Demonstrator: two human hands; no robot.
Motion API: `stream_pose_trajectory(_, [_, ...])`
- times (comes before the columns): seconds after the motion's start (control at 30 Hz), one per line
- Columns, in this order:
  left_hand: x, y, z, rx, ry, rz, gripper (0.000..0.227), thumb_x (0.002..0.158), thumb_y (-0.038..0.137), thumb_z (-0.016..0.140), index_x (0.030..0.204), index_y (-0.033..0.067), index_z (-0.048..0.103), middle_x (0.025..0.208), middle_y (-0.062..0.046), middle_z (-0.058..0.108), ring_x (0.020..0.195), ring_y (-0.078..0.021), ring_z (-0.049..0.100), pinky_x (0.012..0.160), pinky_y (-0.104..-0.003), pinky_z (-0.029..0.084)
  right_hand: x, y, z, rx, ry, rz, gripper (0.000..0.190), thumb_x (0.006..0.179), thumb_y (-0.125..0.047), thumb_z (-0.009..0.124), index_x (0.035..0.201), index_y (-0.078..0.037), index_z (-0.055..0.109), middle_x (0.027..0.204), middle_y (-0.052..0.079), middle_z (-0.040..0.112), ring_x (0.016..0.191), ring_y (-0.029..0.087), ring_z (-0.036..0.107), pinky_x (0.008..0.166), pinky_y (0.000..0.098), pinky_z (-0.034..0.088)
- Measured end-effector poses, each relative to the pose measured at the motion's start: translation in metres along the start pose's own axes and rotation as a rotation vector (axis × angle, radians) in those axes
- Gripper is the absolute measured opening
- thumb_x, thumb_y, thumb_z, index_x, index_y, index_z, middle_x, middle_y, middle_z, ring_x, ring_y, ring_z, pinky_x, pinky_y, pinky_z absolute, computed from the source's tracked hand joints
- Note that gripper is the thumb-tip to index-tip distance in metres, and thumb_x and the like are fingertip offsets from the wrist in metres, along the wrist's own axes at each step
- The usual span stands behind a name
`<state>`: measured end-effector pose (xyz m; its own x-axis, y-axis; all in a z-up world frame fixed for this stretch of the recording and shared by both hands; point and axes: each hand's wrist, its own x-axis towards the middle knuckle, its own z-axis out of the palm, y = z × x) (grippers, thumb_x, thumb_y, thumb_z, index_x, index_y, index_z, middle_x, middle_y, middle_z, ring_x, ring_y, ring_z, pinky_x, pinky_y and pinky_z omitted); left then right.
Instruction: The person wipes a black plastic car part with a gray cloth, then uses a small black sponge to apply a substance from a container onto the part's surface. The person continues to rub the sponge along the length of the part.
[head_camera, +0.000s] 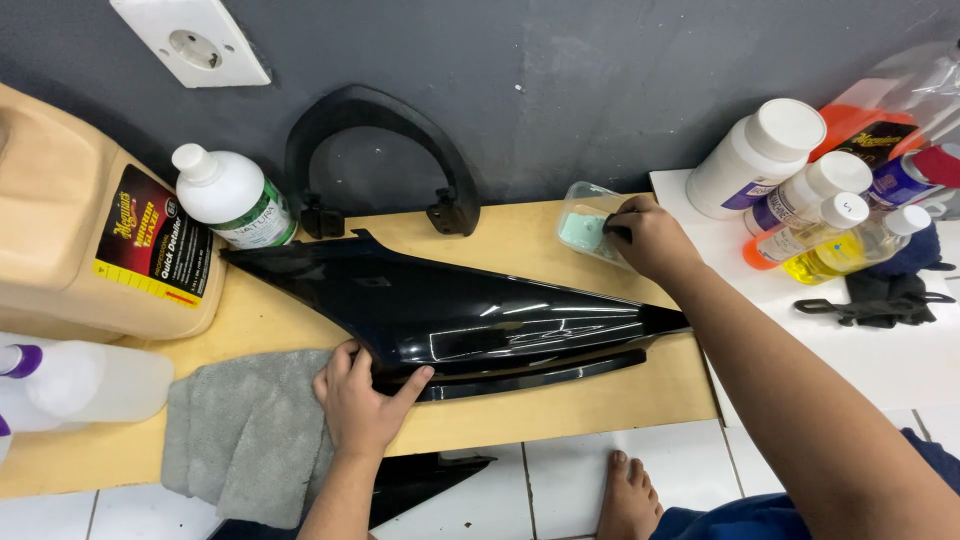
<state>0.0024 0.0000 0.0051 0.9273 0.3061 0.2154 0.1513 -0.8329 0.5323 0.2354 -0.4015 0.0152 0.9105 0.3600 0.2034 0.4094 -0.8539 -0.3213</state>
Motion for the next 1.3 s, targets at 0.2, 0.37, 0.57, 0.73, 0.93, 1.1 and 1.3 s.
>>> stream_pose_trajectory(0.2, [-0.001, -0.003, 0.003, 0.001, 0.009, 0.004, 0.069, 0.068, 0.075, 0.068, 0.11, 0.0198, 0.072, 0.114, -0.003, 0.061, 0.114, -0.0199, 0.056, 0.102, -0.043, 0.034, -0.001, -0.001, -0.003, 0.038, -0.004, 0.088, 0.027, 0.084, -0.013, 0.067, 0.108, -0.011, 0.079, 0.118, 0.013, 0.061, 0.1, 0.027, 0.066, 0.096, 0.0381, 0.053])
stream_pose_trajectory(0.37, [0.0, -0.002, 0.001, -0.023, -0.022, -0.014, 0.069, 0.069, 0.075, 0.068, 0.11, 0.0201, 0.071, 0.116, -0.003, 0.061, 0.113, -0.0195, 0.057, 0.103, -0.043, 0.032, -0.004, -0.01, -0.015, 0.123, 0.067, 0.081, 0.023, 0.082, -0.011, 0.068, 0.102, -0.009, 0.08, 0.105, 0.012, 0.072, 0.101, 0.026, 0.066, 0.092, 0.0367, 0.054])
stream_pose_trajectory(0.57, [0.003, -0.006, -0.003, -0.021, -0.124, -0.027, 0.09, 0.059, 0.082, 0.07, 0.117, 0.013, 0.063, 0.124, -0.007, 0.056, 0.121, -0.0245, 0.051, 0.107, -0.046, 0.029, -0.011, -0.071, -0.063, 0.338, -0.014, 0.495, 0.023, 0.088, -0.025, 0.068, 0.104, -0.014, 0.08, 0.107, 0.004, 0.075, 0.095, 0.019, 0.067, 0.079, 0.0327, 0.054])
stream_pose_trajectory(0.73, [0.003, -0.011, -0.01, -0.014, -0.288, -0.074, 0.117, 0.044, 0.077, 0.091, 0.127, 0.0067, 0.049, 0.135, -0.01, 0.044, 0.131, -0.0303, 0.04, 0.114, -0.048, 0.025, -0.022, -0.098, -0.08, 0.647, -0.022, 0.72, 0.021, 0.089, -0.025, 0.074, 0.1, -0.008, 0.079, 0.076, 0.003, 0.066, 0.067, 0.012, 0.053, 0.062, 0.0247, 0.043])
stream_pose_trajectory(0.93, [0.003, -0.019, -0.011, -0.135, -0.264, 0.015, 0.113, 0.034, 0.061, 0.101, 0.12, 0.0083, 0.05, 0.138, -0.011, 0.044, 0.131, -0.0344, 0.05, 0.114, -0.053, 0.03, -0.034, -0.09, -0.067, 0.781, 0.083, 0.7, 0.029, 0.083, -0.02, 0.079, 0.106, -0.004, 0.075, 0.082, 0.015, 0.072, 0.075, 0.018, 0.067, 0.065, 0.0268, 0.053])
stream_pose_trajectory(1.1, [0.001, -0.012, -0.02, -0.141, -0.284, 0.015, 0.099, 0.046, 0.053, 0.1, 0.121, 0.0101, 0.051, 0.137, -0.007, 0.046, 0.135, -0.0341, 0.041, 0.114, -0.054, 0.032, -0.045, -0.108, -0.077, 0.846, 0.057, 0.719, 0.031, 0.084, -0.016, 0.078, 0.11, 0.001, 0.073, 0.088, 0.016, 0.072, 0.08, 0.019, 0.068, 0.07, 0.0278, 0.055])
stream_pose_trajectory(1.3, [-0.007, -0.015, -0.014, -0.198, -0.111, 0.08, 0.099, 0.049, 0.056, 0.098, 0.124, 0.0073, 0.055, 0.133, -0.009, 0.053, 0.133, -0.0337, 0.045, 0.111, -0.054, 0.034, -0.054, -0.136, -0.09, 0.885, -0.007, 0.749, 0.029, 0.085, -0.017, 0.08, 0.108, -0.001, 0.074, 0.084, 0.016, 0.071, 0.074, 0.018, 0.068, 0.066, 0.0289, 0.056])
